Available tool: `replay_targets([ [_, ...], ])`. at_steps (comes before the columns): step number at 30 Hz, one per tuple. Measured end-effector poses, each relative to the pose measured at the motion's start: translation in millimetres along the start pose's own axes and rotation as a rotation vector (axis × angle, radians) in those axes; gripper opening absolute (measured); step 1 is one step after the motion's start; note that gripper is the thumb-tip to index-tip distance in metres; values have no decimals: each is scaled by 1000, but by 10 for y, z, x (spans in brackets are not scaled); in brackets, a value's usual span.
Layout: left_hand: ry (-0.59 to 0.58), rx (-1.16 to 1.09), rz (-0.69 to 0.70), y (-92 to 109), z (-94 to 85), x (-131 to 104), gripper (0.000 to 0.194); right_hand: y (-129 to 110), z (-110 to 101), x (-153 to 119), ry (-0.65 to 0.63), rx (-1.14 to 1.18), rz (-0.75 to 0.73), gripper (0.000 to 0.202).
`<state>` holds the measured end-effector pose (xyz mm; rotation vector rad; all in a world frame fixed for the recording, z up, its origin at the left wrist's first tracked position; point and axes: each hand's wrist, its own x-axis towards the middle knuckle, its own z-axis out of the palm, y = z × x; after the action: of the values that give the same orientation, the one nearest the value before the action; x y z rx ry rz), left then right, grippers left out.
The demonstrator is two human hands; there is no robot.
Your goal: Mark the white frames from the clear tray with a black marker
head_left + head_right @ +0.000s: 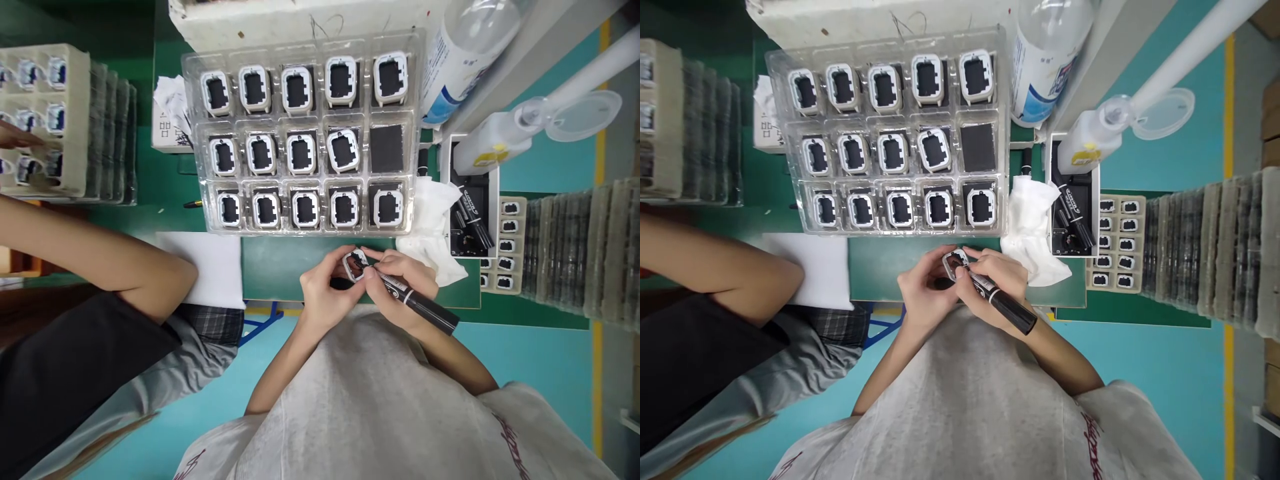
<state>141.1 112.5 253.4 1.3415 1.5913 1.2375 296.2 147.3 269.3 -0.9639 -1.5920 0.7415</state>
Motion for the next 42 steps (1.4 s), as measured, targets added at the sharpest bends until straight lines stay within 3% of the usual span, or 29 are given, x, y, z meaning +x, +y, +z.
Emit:
replay_targets([
  [5, -14, -7, 59, 26, -97, -3, 49, 64, -83, -75, 179, 118, -20, 16],
  [9, 69, 150, 344, 197, -357, 90, 50, 110, -133, -128, 247, 124, -42, 15],
  [12, 165, 268, 563, 433, -541, 366, 50, 92, -144, -117, 184, 108, -64, 17],
  [14, 183, 357, 657, 593, -563, 678, 50, 67, -140, -92, 147, 80, -94, 19],
  [16, 118, 453, 689, 714, -468, 1051, 49, 50, -129, -71, 132, 47, -123, 20],
  [20, -111, 675, 711, 804, -72, 1669, 52, 64, -109, -73, 135, 21, -154, 21],
  [23, -215, 818, 681, 823, 121, 1820, 50, 95, -105, -88, 133, 23, -171, 22],
  [25, -235, 831, 677, 845, 117, 1810, 53, 110, -104, -84, 118, 33, -182, 23],
  [28, -175, 803, 662, 856, -100, 1813, 50, 120, -99, -65, 98, 44, -203, 23],
  [33, 97, 907, 409, 711, -869, 2196, 32, 129, -83, -53, 84, 50, -235, 24],
  [35, 55, 952, 275, 639, -1186, 2409, 27, 134, -77, -55, 91, 49, -245, 24],
  [37, -64, 901, 210, 595, -1432, 2575, 31, 135, -75, -60, 103, 42, -254, 24],
  [39, -150, 815, 186, 582, -1589, 2673, 34, 127, -77, -69, 117, 28, -257, 23],
  [42, -176, 758, 179, 586, -1678, 2724, 34, 98, -85, -95, 141, 4, -251, 23],
])
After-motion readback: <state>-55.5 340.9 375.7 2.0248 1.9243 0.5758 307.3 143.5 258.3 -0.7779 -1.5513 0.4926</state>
